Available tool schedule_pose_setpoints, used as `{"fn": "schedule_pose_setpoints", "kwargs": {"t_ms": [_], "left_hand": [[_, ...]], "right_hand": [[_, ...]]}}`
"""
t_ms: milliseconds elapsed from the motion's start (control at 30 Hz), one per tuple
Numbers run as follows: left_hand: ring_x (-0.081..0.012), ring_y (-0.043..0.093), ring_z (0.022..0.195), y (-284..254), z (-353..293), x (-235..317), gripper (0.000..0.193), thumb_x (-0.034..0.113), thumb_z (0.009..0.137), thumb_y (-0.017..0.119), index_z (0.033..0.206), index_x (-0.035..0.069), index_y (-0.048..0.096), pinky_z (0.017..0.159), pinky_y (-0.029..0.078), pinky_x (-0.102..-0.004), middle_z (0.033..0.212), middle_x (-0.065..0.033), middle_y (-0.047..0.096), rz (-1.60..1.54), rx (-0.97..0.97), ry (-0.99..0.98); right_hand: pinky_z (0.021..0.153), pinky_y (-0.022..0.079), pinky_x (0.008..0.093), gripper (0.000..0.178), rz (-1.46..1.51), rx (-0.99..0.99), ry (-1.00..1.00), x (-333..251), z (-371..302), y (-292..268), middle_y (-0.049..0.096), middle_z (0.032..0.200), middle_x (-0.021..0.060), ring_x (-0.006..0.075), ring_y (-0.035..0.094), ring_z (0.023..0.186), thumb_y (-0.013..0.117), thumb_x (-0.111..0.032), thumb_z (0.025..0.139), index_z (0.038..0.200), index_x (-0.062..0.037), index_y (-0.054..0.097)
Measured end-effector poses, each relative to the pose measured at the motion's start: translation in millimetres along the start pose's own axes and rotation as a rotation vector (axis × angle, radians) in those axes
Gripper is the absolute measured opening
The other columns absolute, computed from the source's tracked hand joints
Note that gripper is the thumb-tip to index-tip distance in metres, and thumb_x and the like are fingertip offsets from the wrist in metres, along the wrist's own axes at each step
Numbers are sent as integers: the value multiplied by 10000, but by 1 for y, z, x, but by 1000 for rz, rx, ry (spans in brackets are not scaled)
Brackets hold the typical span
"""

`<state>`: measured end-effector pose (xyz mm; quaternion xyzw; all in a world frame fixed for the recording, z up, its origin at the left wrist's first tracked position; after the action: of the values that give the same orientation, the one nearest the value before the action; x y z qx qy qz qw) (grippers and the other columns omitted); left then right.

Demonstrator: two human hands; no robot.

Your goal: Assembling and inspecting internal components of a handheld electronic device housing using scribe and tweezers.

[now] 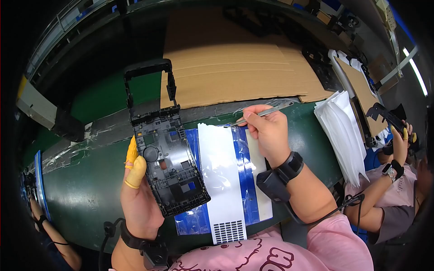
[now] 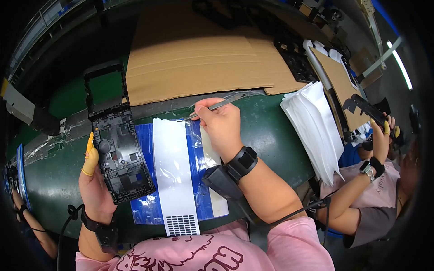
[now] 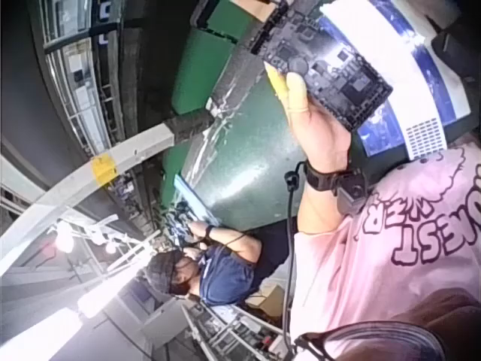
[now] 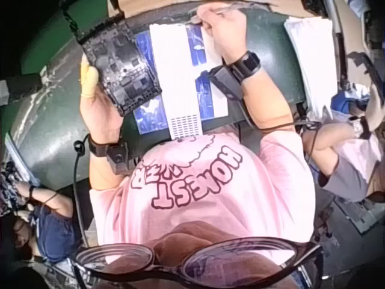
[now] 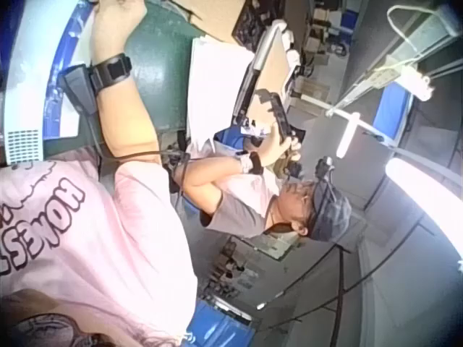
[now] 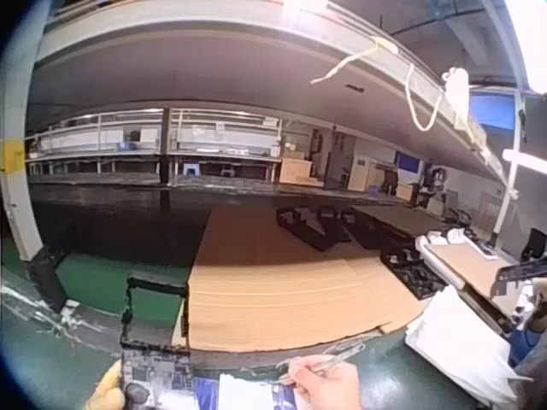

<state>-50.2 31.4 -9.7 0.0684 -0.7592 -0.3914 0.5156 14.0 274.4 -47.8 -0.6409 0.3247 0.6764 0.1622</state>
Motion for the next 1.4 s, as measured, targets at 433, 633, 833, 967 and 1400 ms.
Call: {"fn": "schedule_pose_setpoints", "kwargs": {"t_ms": [433, 633, 833, 967, 1400], "left_hand": [[-188, 501, 1012, 3, -7, -11, 475, 103, 882, 456, 1327, 96, 288, 887, 440, -351, 1177, -87, 473, -100, 22, -53], [-167, 487, 1016, 12, -15, -17, 490, 100, 888, 448, 1343, 90, 266, 882, 431, -324, 1192, -82, 466, -90, -69, -127], [-167, 479, 1042, 15, -19, -21, 505, 102, 889, 455, 1351, 84, 252, 905, 408, -321, 1218, -80, 449, -98, -95, -158], [-184, 466, 1090, 17, -20, -22, 520, 109, 889, 461, 1356, 78, 236, 940, 381, -334, 1244, -86, 428, -108, -113, -163], [-189, 443, 1132, 19, -19, -19, 516, 104, 891, 454, 1358, 82, 233, 957, 368, -338, 1255, -85, 422, -94, -106, -158]], "right_hand": [[469, 349, 178, 145, 218, -283, 125, -33, -71, 57, 597, 719, 81, 69, 465, 545, 585, -27, 804, 926, 49, 571], [576, 430, 195, 153, 111, -390, 119, -30, -90, 71, 634, 830, 108, 102, 582, 712, 601, -48, 813, 942, 33, 585], [570, 427, 187, 144, 180, -318, 110, -30, -86, 69, 637, 798, 82, 82, 569, 682, 602, -52, 814, 937, 22, 595], [581, 428, 178, 145, 154, -339, 99, -29, -86, 66, 640, 812, 83, 85, 580, 707, 605, -61, 815, 938, 13, 595], [500, 339, 184, 113, 127, -256, 69, -29, -83, 72, 641, 784, 148, 58, 449, 553, 569, -25, 811, 909, 28, 582]]}}
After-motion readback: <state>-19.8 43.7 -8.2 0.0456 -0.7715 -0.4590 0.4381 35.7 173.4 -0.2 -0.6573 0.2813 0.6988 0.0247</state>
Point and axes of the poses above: each hand's wrist, its own z-axis towards the middle knuckle, its own y-axis out of the palm, x = y × z, the point moved 6 cm from there along z, towards the middle knuckle
